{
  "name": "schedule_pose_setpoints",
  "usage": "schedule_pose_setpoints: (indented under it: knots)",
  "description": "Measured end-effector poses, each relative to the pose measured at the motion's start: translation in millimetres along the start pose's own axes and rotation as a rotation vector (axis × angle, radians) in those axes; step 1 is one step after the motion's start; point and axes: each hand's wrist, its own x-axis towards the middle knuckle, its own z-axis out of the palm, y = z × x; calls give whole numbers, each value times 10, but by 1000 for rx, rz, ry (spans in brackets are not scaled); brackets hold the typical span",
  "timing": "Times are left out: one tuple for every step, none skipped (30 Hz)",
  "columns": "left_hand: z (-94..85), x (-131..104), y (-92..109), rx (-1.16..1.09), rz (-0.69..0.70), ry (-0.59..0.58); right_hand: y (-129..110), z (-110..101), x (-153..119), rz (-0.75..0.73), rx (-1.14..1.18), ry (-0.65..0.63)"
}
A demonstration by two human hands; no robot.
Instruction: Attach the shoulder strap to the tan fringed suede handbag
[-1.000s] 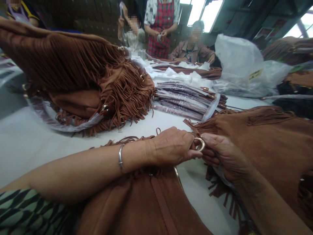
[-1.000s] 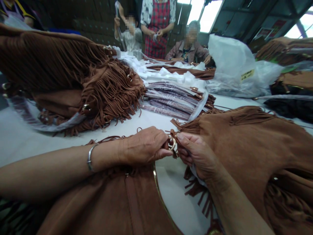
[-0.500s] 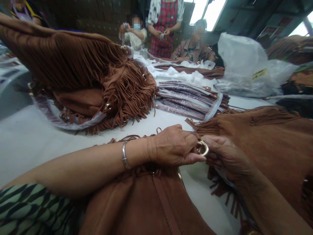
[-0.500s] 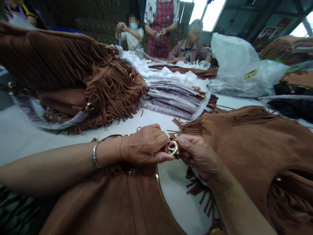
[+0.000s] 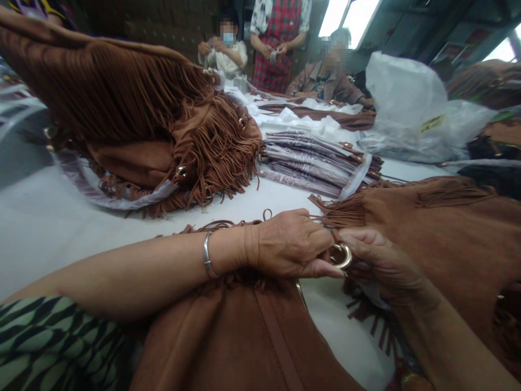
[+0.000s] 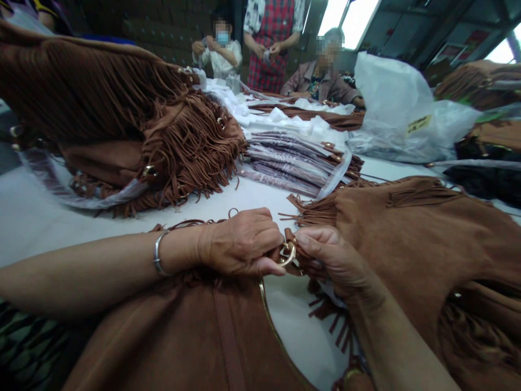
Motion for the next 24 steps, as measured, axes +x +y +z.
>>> schedule_pose_setpoints:
  knots:
    - [3,-2,-3,-5,-2,-5,-2,1,-2,7,-4,-14]
    - [5,-2,-6,-10,-8,-12,-3,2,-4,13,-7,-24]
    - [5,-2,-7,-14,-13,-18,-3,4,-5,16,-6,-31]
    - [4,1,-6,-18,-14,-23,-3,6,-5,19,-3,-38]
    - [0,3,-3,-22,-14,-27,-2,8,-7,23,0,-46]
    - [-5,7,2,-24,-13,-32,-2,9,-8,27,3,-55]
    - [-13,10,8,-28,-11,-39,-2,8,-10,28,5,-63]
    - [-21,13,16,-32,-8,-45,-1,6,-13,26,7,-70]
    - [-30,16,24,-39,-7,-51,0,3,-16,24,6,-78]
    - [-38,18,33,-50,-6,-56,2,-1,-20,21,4,-86]
    - [-45,20,40,-63,-4,-60,4,-5,-24,20,1,-98]
    - [-51,21,47,-77,0,-61,7,-6,-27,19,-3,-111]
    - [-56,22,53,-91,3,-60,9,-6,-31,18,-6,-123]
    - [-60,23,58,-102,7,-57,11,-3,-34,14,-9,-133]
    - [-63,24,61,-113,11,-53,13,3,-37,9,-7,-139]
    - [-67,25,63,-124,18,-50,15,9,-41,2,-4,-144]
    - [-70,27,64,-138,27,-49,15,14,-44,-3,-1,-152]
    - [-73,27,64,-154,37,-49,14,18,-49,-4,2,-161]
    - [-76,28,63,-171,46,-52,11,18,-55,-3,5,-170]
    - [-79,27,61,-189,55,-61,6,13,-63,-3,7,-175]
    - [-82,26,58,-206,60,-73,-1,5,-73,-4,8,-175]
    - [-84,24,55,-218,62,-84,-9,-7,-83,-7,9,-168]
    - [-86,21,53,-224,64,-96,-19,-19,-94,-10,9,-159]
    - [-87,19,50,-223,67,-106,-27,-32,-104,-9,8,-151]
